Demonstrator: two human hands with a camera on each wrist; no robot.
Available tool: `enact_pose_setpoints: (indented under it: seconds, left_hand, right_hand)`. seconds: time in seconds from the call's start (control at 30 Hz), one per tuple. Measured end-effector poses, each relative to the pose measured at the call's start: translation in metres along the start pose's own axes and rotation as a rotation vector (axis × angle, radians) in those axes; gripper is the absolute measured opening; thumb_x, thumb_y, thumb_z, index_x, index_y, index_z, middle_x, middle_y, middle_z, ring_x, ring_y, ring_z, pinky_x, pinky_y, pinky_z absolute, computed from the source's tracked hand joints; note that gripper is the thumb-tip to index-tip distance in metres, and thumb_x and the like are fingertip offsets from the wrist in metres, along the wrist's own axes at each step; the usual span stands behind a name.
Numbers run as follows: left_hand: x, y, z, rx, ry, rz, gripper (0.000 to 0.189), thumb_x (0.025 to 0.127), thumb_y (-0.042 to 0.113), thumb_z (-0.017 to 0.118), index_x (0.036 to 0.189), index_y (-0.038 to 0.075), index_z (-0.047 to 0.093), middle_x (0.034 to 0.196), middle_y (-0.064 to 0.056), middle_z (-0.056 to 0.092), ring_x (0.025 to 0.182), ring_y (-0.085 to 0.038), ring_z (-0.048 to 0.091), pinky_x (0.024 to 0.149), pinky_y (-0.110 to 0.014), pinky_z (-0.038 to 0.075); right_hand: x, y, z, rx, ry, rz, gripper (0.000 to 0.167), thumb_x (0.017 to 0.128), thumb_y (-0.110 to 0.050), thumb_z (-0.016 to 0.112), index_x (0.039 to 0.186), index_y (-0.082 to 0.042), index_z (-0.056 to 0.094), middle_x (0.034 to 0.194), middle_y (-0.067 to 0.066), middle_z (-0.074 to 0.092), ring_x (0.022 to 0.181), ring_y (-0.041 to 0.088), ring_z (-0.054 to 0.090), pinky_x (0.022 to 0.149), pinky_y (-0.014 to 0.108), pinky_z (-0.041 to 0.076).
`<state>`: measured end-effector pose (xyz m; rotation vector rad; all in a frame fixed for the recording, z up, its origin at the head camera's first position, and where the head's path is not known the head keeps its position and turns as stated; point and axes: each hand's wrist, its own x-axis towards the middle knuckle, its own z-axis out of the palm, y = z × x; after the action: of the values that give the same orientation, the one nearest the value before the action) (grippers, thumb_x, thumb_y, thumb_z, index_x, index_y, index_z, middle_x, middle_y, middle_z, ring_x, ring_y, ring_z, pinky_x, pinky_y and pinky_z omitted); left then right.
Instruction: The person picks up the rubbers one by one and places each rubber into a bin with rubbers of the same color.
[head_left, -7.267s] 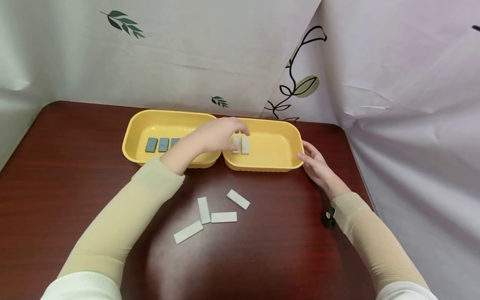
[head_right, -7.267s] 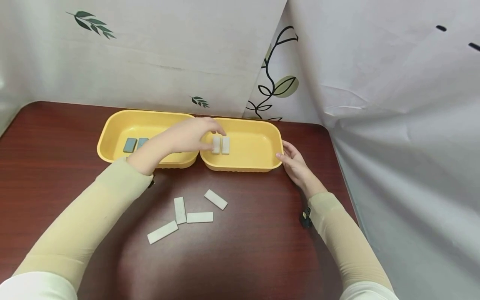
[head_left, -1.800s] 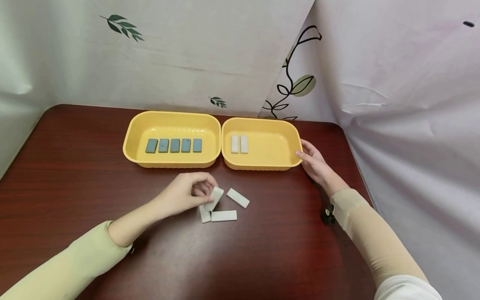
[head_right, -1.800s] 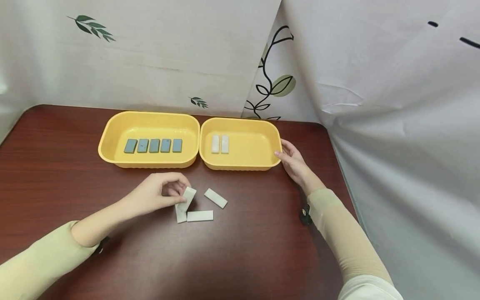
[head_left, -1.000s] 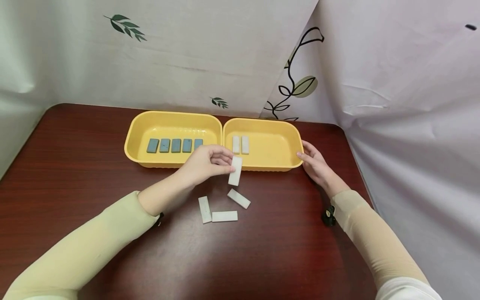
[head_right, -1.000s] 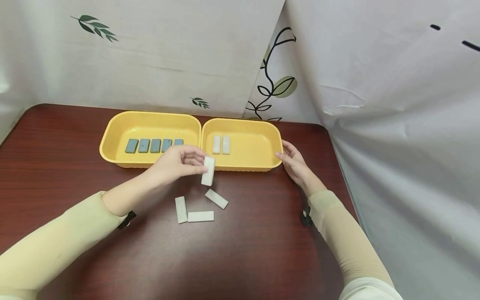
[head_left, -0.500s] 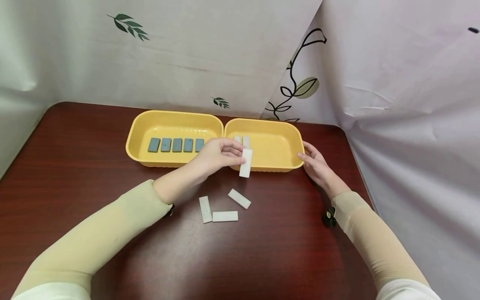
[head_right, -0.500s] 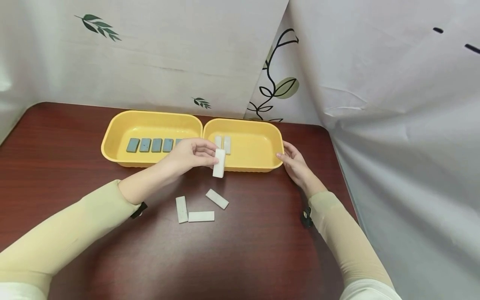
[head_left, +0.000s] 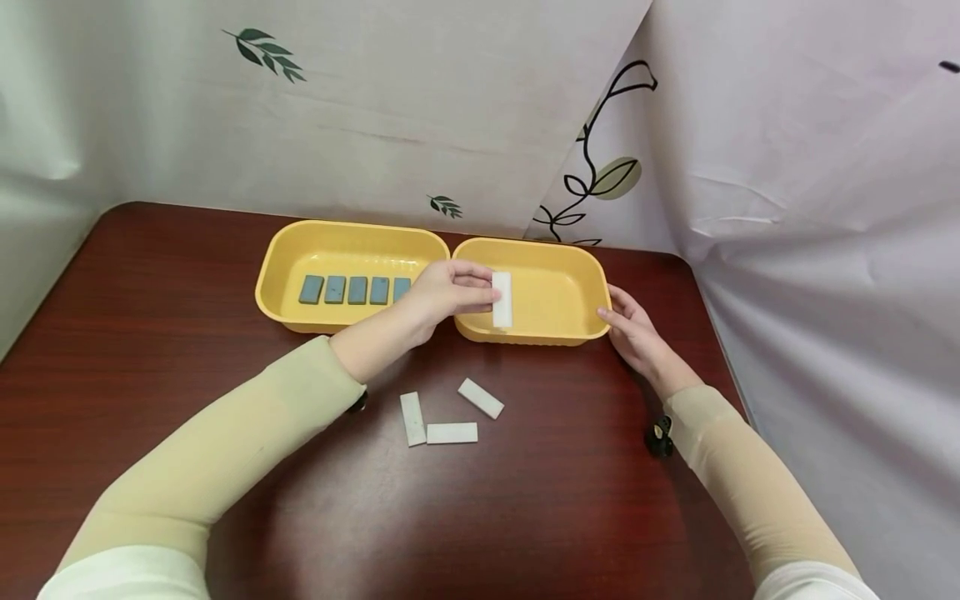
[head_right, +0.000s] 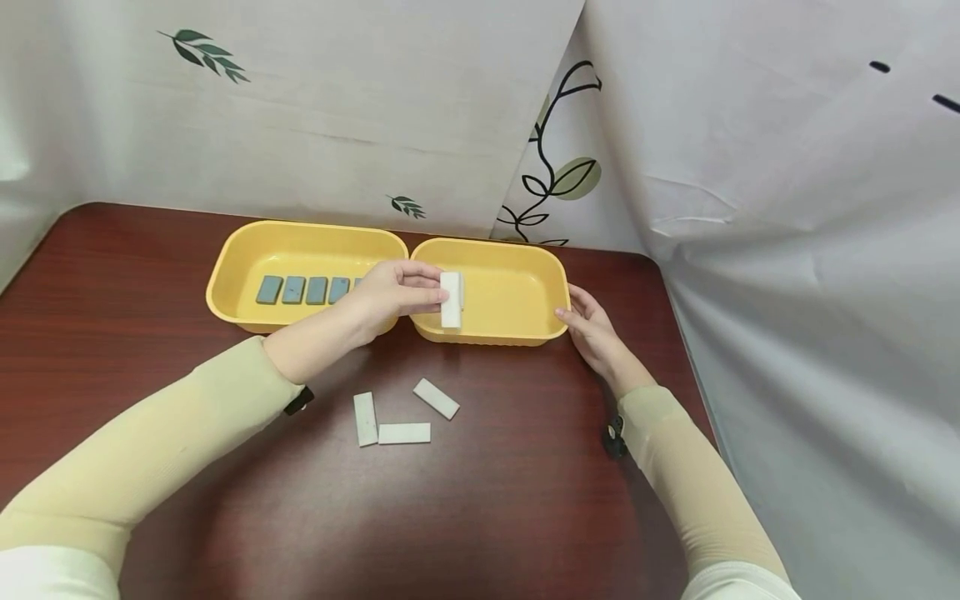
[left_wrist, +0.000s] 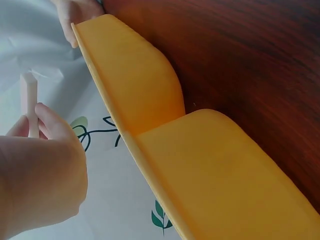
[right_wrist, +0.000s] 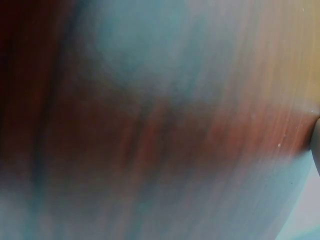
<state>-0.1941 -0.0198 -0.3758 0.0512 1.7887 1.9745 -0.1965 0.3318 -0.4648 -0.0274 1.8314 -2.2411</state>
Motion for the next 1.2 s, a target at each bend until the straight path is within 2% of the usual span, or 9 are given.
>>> enact_pose_setpoints:
  seconds: [0.1,0.23,0.33,0.7,0.83,1.0,1.1,1.2]
  left_hand:
    - [0.006,0.004,0.003,-0.064,0.024,-0.037,0.039,0.098,-0.004,0.070,0.136,-0.012,0.060,0.101,-0.008,0.072,0.073,-0.005,0.071,0.077,-0.022,0.064]
    - [0.013,0.009,0.007,-0.104,0.049,-0.069,0.042,0.099,-0.003,0.070,0.138,-0.010,0.059,0.105,-0.009,0.069,0.068,-0.004,0.070,0.069,-0.018,0.062]
    - [0.017,0.011,0.010,-0.116,0.061,-0.070,0.042,0.098,-0.003,0.070,0.138,-0.010,0.059,0.110,-0.010,0.066,0.069,-0.004,0.069,0.067,-0.016,0.061]
    - [0.037,0.011,0.022,-0.140,0.111,-0.051,0.039,0.096,-0.007,0.072,0.134,-0.011,0.063,0.108,-0.012,0.068,0.073,-0.006,0.067,0.067,-0.017,0.061]
    - [0.044,0.007,0.026,-0.111,0.111,-0.046,0.038,0.096,-0.007,0.072,0.133,-0.011,0.064,0.114,-0.015,0.069,0.077,-0.009,0.068,0.076,-0.022,0.063]
    - [0.051,0.002,0.030,-0.091,0.119,-0.057,0.039,0.097,-0.006,0.072,0.134,-0.010,0.064,0.134,-0.025,0.068,0.091,-0.017,0.070,0.101,-0.036,0.061]
    - [0.056,-0.001,0.033,-0.093,0.132,-0.055,0.039,0.096,-0.007,0.072,0.134,-0.010,0.065,0.139,-0.027,0.066,0.099,-0.022,0.070,0.105,-0.040,0.059]
    - [0.060,-0.004,0.036,-0.087,0.148,-0.047,0.038,0.095,-0.008,0.073,0.132,-0.010,0.066,0.138,-0.028,0.067,0.101,-0.024,0.070,0.102,-0.039,0.061]
  right_hand:
    - [0.000,0.000,0.000,0.001,-0.002,0.000,0.036,0.107,0.005,0.047,0.134,-0.019,0.055,0.125,-0.010,0.070,0.112,0.004,0.067,0.094,0.016,0.055]
    - [0.000,0.000,-0.001,0.002,-0.002,0.002,0.036,0.108,0.004,0.048,0.134,-0.019,0.056,0.125,-0.010,0.070,0.113,0.003,0.067,0.094,0.015,0.055]
    - [0.000,0.000,-0.001,0.001,0.003,0.009,0.036,0.108,0.004,0.048,0.136,-0.017,0.054,0.124,-0.010,0.070,0.113,0.003,0.066,0.095,0.015,0.055]
    - [-0.001,-0.001,-0.001,0.032,-0.007,0.007,0.036,0.108,0.006,0.047,0.133,-0.017,0.055,0.123,-0.008,0.071,0.111,0.004,0.067,0.095,0.016,0.055]
    - [-0.001,0.000,0.000,0.028,-0.009,0.005,0.036,0.108,0.006,0.046,0.133,-0.017,0.055,0.123,-0.009,0.071,0.111,0.004,0.067,0.095,0.015,0.055]
    - [-0.002,0.000,0.000,0.047,-0.024,-0.005,0.036,0.108,0.006,0.047,0.133,-0.017,0.057,0.123,-0.008,0.071,0.112,0.004,0.067,0.095,0.016,0.055]
    - [-0.001,0.000,0.000,0.030,-0.011,-0.008,0.036,0.107,0.007,0.047,0.132,-0.018,0.057,0.122,-0.008,0.070,0.111,0.004,0.067,0.094,0.016,0.055]
    - [-0.001,0.001,0.000,0.028,-0.003,-0.002,0.037,0.107,0.007,0.045,0.132,-0.018,0.056,0.123,-0.008,0.070,0.112,0.004,0.066,0.095,0.015,0.055]
